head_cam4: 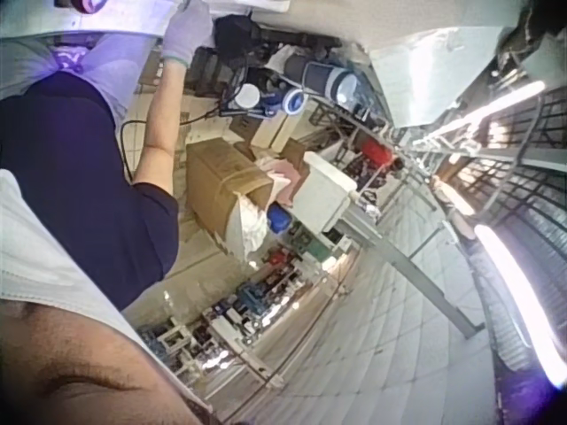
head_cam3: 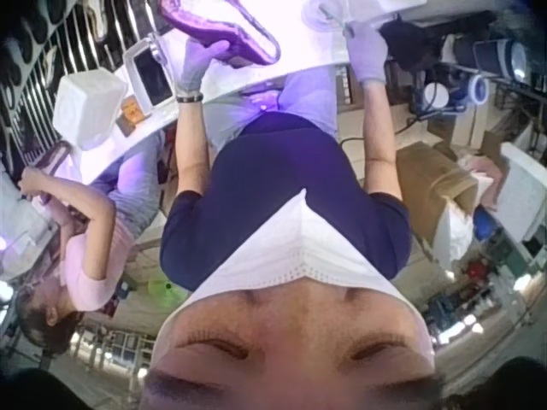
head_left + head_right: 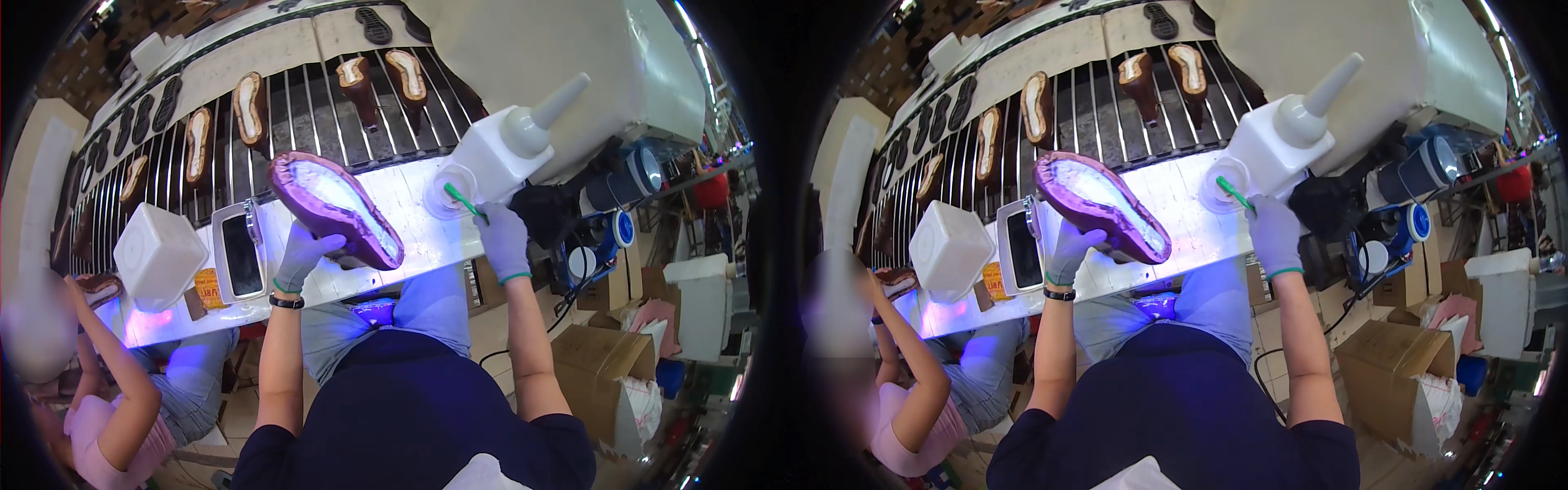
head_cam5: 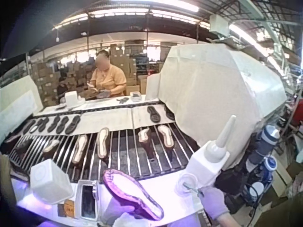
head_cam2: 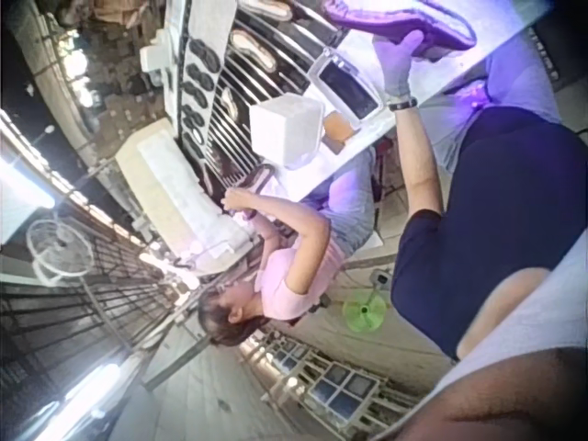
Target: Applying adhesive to the bottom and edges of shoe components using a brush on a manufacturing line.
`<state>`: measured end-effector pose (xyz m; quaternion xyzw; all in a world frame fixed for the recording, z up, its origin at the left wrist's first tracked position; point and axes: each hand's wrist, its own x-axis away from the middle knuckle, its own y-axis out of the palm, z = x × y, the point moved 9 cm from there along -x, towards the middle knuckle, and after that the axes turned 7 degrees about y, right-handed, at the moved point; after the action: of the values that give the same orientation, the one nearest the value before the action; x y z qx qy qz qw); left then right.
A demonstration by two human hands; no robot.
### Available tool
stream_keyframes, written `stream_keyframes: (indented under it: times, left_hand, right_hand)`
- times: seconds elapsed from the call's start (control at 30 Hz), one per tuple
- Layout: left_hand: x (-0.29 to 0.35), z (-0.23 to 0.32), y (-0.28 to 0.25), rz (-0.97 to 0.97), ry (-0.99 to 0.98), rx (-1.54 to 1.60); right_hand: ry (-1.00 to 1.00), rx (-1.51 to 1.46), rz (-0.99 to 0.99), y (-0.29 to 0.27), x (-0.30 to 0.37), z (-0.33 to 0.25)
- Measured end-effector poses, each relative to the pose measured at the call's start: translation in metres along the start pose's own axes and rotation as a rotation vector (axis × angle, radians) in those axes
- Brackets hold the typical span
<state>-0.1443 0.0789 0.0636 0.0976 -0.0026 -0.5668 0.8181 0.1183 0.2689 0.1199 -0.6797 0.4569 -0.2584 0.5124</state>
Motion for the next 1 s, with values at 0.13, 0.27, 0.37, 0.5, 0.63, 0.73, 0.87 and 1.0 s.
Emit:
stream_keyframes:
  times: [0.13,0.27,0.37,0.5,0.63,0.73,0.87,1.0]
  left_hand:
    - [0.015,-0.015,-0.004,0.135,0.090,0.092]
    - [0.040,-0.081,0.014,0.328,-0.274,0.779]
    - [0.061,-0.134,-0.006,0.258,-0.062,0.544]
    - [0.062,-0.080,0.008,0.126,-0.013,0.767]
    - [0.066,-0.070,0.008,-0.002,0.038,0.956]
    - [0.060,-0.037,0.014,-0.080,0.348,0.881]
    - [0.049,-0.019,0.028,0.345,-0.257,0.803]
    - [0.042,0.001,0.028,0.322,-0.196,0.674]
  right_hand:
    - [0.001,0.193,0.021,0.023,-0.007,0.003]
    - [-0.051,0.142,0.001,0.025,-0.010,0.002]
    - [-0.044,-0.188,-0.053,0.026,-0.010,0.020]
    - [0.346,-0.865,-0.389,0.059,0.000,0.056]
    - [0.519,-1.212,-0.587,0.079,0.009,0.050]
    - [0.518,-1.497,-0.724,0.077,0.002,0.016]
    - [0.156,-1.292,-0.631,0.017,-0.014,-0.049]
    - [-0.017,-0.933,-0.589,-0.030,0.005,-0.099]
